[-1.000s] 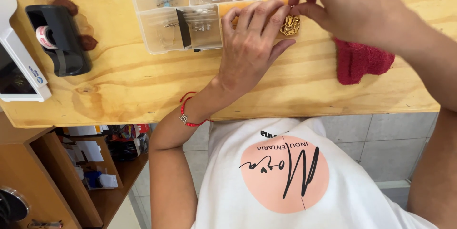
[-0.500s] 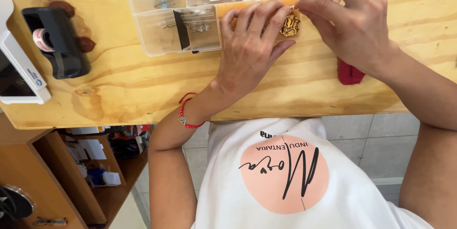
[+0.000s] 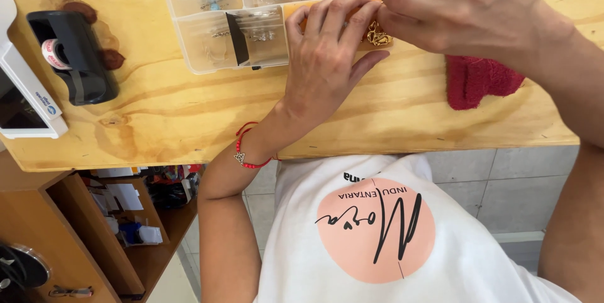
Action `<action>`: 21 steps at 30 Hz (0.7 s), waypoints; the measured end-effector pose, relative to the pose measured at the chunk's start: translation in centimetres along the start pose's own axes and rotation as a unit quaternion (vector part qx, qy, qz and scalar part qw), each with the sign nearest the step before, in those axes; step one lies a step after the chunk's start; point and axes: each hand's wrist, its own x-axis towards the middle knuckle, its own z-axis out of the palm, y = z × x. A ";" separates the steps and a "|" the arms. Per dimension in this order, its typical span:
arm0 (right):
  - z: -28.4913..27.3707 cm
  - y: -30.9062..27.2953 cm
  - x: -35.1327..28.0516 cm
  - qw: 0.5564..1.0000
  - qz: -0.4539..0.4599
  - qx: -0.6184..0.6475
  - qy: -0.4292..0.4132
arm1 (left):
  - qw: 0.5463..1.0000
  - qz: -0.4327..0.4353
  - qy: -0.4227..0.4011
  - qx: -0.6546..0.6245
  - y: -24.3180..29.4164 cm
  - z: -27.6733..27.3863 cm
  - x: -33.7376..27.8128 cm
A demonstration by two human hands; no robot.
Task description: The person is sorting and placing various jewelry items, such as earrings and rings, into a plastic organizer box on a wooden table.
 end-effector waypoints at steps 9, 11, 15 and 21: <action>1.1 0.7 -1.0 0.969 0.014 0.247 -0.025 | 1.000 0.003 0.005 0.007 0.0 -0.1 0.1; 1.1 0.5 -2.0 0.938 0.099 0.332 -0.011 | 1.000 -0.003 -0.002 0.005 0.0 0.0 0.1; 2.1 -1.1 -3.4 0.922 0.142 0.355 0.054 | 1.000 0.003 0.000 0.023 0.2 -0.1 0.2; 2.1 -2.6 -3.1 0.928 0.187 0.313 0.076 | 0.997 0.026 0.018 0.071 0.2 -0.2 0.1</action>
